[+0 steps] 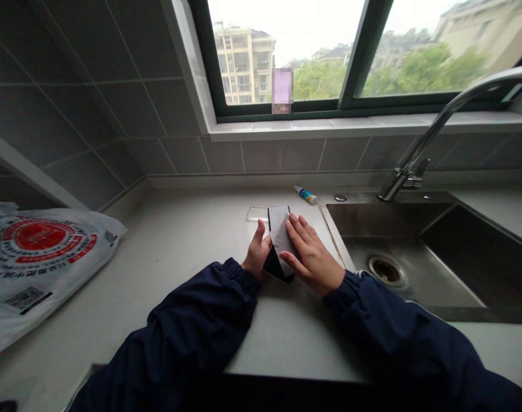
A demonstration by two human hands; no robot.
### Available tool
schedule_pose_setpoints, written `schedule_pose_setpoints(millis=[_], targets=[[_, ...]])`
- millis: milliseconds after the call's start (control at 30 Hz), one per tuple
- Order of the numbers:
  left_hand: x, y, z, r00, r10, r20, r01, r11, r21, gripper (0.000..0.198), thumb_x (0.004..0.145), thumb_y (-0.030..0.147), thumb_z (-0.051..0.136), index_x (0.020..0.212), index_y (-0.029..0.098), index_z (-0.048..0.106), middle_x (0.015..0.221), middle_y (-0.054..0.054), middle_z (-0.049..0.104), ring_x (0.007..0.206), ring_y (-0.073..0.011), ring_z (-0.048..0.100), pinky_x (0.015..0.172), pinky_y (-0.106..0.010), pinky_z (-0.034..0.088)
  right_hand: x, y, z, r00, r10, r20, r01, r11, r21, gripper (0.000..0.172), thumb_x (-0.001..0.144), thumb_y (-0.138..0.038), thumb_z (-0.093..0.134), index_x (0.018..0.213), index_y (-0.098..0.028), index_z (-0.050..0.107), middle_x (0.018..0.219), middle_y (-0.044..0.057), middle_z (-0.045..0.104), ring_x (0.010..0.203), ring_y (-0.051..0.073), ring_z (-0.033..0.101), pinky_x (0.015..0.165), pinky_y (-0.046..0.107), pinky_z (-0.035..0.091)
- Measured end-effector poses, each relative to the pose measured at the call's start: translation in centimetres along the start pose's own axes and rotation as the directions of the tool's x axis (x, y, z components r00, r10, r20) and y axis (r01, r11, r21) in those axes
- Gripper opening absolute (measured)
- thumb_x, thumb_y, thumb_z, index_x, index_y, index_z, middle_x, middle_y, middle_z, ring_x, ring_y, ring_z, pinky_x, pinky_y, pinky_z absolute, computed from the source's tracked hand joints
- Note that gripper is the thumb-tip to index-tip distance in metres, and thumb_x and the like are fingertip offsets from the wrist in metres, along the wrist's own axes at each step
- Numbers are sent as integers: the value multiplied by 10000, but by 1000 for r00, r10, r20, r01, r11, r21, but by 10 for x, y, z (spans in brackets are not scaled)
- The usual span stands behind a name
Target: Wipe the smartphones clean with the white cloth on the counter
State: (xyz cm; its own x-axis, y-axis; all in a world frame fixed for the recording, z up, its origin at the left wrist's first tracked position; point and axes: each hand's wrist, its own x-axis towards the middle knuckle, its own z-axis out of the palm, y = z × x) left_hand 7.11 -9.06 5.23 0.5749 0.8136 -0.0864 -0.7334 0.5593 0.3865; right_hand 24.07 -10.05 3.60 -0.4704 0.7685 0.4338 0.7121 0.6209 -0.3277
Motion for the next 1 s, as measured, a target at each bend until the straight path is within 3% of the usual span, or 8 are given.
schedule_pose_setpoints(millis=[300, 633, 1000], targets=[[1, -1, -2, 1000, 17, 2, -17, 999, 42, 814, 1004, 695, 247, 1634, 181, 282, 1493, -171, 565, 1379, -330, 547, 1226, -481, 301, 1, -1, -1, 1000, 10, 12, -10, 1000, 17, 770, 1040, -574, 400, 1623, -81, 297, 1708, 200, 192, 1596, 365, 122, 1257, 606, 246], [-1, -1, 6, 999, 19, -35, -18, 999, 38, 780, 1016, 664, 240, 1624, 180, 314, 1444, -168, 609, 1336, -333, 585, 1203, -475, 346, -1, 1, 3, 1000, 0, -2, 0, 999, 32, 761, 1039, -538, 444, 1664, -196, 176, 1726, 157, 162, 1600, 353, 111, 1253, 625, 241], [0, -1, 6, 999, 16, -47, -14, 998, 59, 775, 1026, 650, 211, 1620, 163, 317, 1438, -171, 613, 1340, -329, 583, 1204, -471, 346, 0, 4, 5, 1000, -8, 0, 8, 999, 51, 755, 1039, -552, 433, 1637, -121, 268, 1715, 203, 177, 1602, 358, 101, 1257, 614, 237]])
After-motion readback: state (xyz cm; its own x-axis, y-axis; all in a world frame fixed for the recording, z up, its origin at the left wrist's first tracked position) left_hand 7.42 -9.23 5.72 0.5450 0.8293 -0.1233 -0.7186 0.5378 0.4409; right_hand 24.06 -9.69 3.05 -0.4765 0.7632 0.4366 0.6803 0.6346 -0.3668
